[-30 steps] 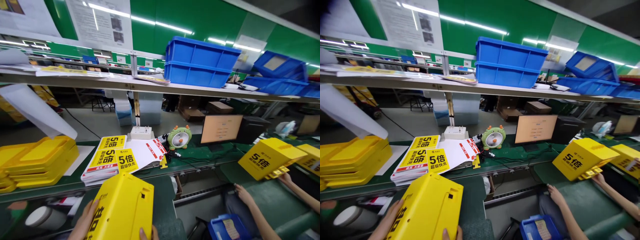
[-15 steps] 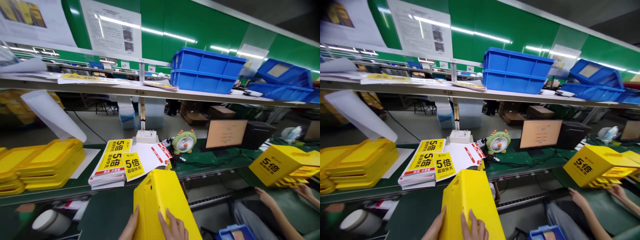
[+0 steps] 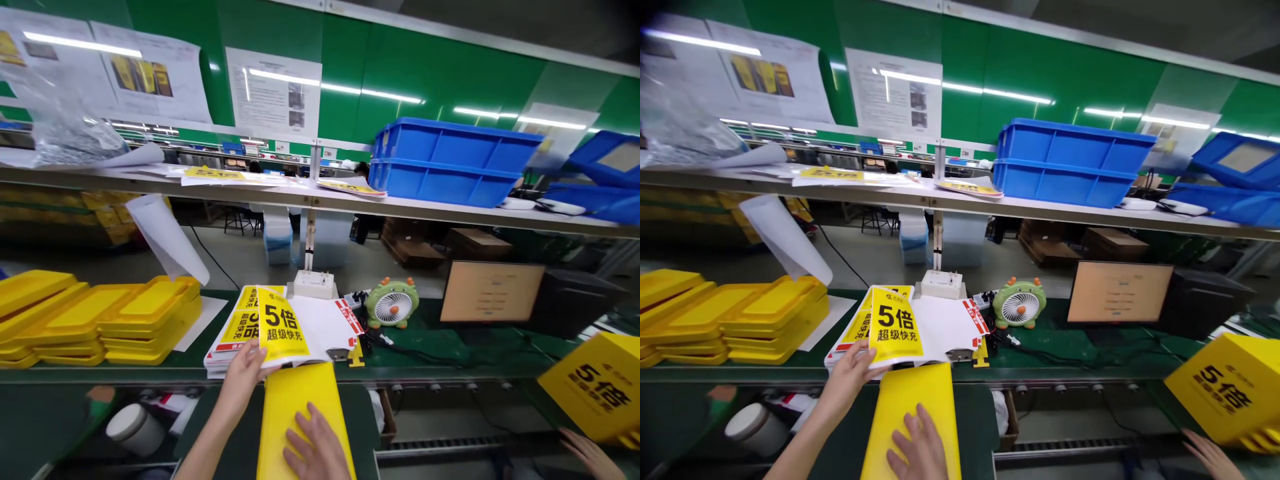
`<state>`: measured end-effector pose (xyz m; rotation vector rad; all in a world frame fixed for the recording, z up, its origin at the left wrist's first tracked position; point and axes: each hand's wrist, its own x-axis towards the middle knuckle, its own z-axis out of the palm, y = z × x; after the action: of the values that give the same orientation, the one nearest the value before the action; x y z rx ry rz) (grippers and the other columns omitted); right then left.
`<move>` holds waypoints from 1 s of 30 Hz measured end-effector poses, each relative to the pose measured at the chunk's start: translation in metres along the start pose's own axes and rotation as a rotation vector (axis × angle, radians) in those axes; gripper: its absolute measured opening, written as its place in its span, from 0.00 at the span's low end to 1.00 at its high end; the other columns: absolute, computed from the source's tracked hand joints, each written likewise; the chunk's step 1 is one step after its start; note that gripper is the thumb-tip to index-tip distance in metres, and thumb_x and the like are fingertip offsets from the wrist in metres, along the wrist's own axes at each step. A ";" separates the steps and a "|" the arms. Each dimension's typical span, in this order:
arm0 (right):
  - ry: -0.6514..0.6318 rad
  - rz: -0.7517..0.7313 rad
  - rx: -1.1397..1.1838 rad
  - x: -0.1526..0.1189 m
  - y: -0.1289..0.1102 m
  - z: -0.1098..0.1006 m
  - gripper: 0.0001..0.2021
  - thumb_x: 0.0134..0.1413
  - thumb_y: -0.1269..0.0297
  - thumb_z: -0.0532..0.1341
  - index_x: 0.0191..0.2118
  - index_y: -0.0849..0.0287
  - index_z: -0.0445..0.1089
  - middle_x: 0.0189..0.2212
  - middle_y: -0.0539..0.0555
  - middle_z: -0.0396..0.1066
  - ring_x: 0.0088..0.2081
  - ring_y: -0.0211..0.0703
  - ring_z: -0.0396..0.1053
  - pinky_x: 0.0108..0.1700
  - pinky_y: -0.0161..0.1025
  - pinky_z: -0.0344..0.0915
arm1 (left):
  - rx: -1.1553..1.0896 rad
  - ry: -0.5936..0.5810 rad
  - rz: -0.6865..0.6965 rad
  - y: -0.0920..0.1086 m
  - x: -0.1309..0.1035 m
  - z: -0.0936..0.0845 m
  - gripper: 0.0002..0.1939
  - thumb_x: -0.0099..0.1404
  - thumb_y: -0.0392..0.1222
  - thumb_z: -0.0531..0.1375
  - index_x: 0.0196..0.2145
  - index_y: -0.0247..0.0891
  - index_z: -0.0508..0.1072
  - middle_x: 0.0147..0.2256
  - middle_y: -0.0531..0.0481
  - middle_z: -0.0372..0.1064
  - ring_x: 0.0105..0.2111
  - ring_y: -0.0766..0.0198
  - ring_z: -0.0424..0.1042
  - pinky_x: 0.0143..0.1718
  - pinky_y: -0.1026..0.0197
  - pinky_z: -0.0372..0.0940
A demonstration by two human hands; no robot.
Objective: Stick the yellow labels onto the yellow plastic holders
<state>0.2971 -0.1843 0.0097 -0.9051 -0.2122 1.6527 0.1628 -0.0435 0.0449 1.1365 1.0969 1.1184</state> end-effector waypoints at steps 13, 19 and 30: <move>0.013 -0.094 0.137 0.000 -0.022 0.025 0.40 0.36 0.60 0.68 0.55 0.67 0.50 0.50 0.65 0.58 0.47 0.50 0.64 0.46 0.41 0.69 | 0.899 0.190 0.468 -0.020 -0.111 0.008 0.19 0.60 0.50 0.56 0.47 0.43 0.68 0.49 0.49 0.64 0.50 0.59 0.63 0.51 0.57 0.61; 0.189 -0.271 -0.114 -0.024 -0.035 0.026 0.35 0.31 0.56 0.68 0.45 0.74 0.58 0.47 0.68 0.61 0.43 0.49 0.66 0.42 0.37 0.71 | 0.773 0.104 0.526 -0.002 -0.135 0.050 0.10 0.61 0.43 0.57 0.39 0.40 0.74 0.39 0.52 0.71 0.38 0.69 0.71 0.42 0.75 0.64; 0.060 -0.221 -0.609 0.035 -0.084 -0.059 0.23 0.36 0.50 0.65 0.26 0.69 0.62 0.16 0.52 0.60 0.17 0.30 0.56 0.19 0.27 0.54 | 0.023 0.234 -0.084 -0.012 -0.101 0.015 0.17 0.56 0.52 0.59 0.31 0.32 0.67 0.31 0.46 0.68 0.34 0.59 0.69 0.36 0.60 0.67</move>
<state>0.3985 -0.1463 0.0027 -1.3278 -0.7755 1.3661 0.1673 -0.1464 0.0414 0.9851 1.3293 1.1960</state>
